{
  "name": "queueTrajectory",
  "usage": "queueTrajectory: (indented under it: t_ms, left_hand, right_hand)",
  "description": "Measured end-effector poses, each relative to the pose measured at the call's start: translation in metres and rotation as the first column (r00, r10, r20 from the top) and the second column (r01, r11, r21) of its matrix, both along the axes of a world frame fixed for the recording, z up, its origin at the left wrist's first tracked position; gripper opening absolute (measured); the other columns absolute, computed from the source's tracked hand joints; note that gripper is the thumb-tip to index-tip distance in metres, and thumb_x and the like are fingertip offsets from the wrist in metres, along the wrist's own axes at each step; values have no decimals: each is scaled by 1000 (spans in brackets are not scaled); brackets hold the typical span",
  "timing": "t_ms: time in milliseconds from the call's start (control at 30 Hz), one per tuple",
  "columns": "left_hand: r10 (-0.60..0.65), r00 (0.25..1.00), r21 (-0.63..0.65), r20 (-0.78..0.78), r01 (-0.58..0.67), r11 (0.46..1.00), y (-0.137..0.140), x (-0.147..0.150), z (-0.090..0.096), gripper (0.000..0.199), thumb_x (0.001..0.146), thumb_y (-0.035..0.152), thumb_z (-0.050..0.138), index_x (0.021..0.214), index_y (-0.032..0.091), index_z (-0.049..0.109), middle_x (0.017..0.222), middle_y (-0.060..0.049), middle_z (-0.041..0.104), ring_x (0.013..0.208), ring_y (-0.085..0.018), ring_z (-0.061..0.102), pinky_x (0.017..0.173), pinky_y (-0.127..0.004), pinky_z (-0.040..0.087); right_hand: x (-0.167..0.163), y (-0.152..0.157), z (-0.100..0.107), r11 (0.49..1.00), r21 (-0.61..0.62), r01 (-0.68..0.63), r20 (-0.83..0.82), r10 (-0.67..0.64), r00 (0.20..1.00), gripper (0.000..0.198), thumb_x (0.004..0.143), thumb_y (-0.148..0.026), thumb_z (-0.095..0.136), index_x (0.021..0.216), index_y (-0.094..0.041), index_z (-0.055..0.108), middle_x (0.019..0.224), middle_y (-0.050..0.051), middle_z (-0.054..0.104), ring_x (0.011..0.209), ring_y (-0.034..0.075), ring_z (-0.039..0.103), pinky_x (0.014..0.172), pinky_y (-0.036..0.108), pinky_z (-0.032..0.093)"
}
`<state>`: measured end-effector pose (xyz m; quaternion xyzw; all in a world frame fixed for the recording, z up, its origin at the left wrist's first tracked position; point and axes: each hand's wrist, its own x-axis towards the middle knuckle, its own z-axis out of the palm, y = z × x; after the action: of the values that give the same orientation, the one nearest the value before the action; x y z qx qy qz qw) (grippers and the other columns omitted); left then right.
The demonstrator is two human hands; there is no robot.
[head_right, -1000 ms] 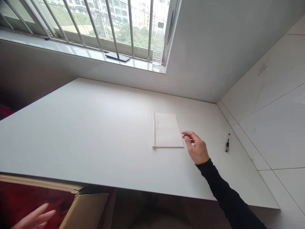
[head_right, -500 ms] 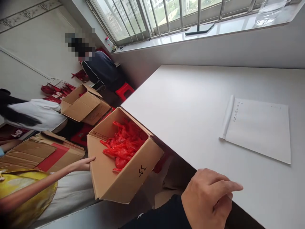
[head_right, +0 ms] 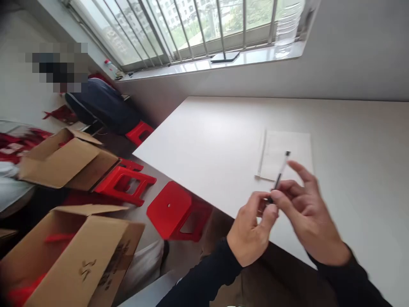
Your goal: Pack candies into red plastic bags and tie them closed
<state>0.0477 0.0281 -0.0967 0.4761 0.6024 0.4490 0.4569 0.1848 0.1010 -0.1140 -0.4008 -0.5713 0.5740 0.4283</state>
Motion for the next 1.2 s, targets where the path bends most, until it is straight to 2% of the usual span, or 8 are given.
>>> queueTrajectory:
  t_ms: [133,267,433,533,633,800,967,1200]
  left_hand:
    - [-7,991,-5,-134,7,1000,3,-16,0,31,103,47,37,98,22,54,79,1,58,69,-13,51,68,-29,39]
    - [-158,955,-28,-251,156,987,-5,-33,-6,36,104,46,32,79,23,42,68,3,43,62,-13,39,62,-30,30]
    - [-108,934,-33,-340,103,994,-3,-51,-14,39,106,42,22,73,24,30,64,4,34,57,-15,36,56,-30,31]
    - [-10,863,164,-506,107,981,31,-55,-27,29,105,37,31,81,24,41,78,0,50,77,-17,52,71,-30,43]
    - [99,831,245,-548,46,969,77,-51,-48,11,98,32,46,93,22,46,94,-5,57,101,-24,54,90,-39,44]
    - [297,744,267,-598,-164,950,126,-39,-76,14,88,21,57,88,22,42,92,-6,56,93,-27,52,86,-47,42]
    - [319,738,274,-595,-186,943,121,-34,-77,22,82,12,57,84,24,39,86,-3,57,86,-24,54,83,-43,43]
    - [289,767,321,-573,-114,940,85,-30,-78,17,88,12,54,89,24,41,92,-5,58,94,-25,57,84,-43,48]
  right_hand:
    - [-23,0,3,988,-36,-148,-39,147,988,24,98,-47,60,103,-24,67,91,3,59,76,16,60,70,28,57]
    - [-17,13,3,995,3,-103,44,103,994,40,102,-51,50,80,-20,61,74,0,51,59,12,48,57,27,48]
    - [14,67,4,946,8,324,-178,-317,931,37,96,-58,57,98,-23,65,72,0,56,60,15,58,49,26,50]
    - [9,96,-6,967,52,251,-24,-250,968,44,90,-61,64,105,-20,69,89,7,68,80,21,67,59,30,59]
    - [-7,114,-25,968,78,239,56,-244,968,43,83,-57,74,99,-17,68,86,7,69,78,20,67,59,29,59]
    - [-16,134,-51,962,78,262,89,-269,959,47,84,-57,71,107,-16,68,85,7,71,78,20,69,68,34,61]
    - [-5,137,-63,950,37,310,96,-312,945,42,86,-55,68,103,-17,68,86,6,70,76,18,68,68,34,62]
    - [2,100,-56,959,13,283,159,-281,946,31,90,-47,68,104,-19,70,83,5,69,74,18,65,66,31,58]
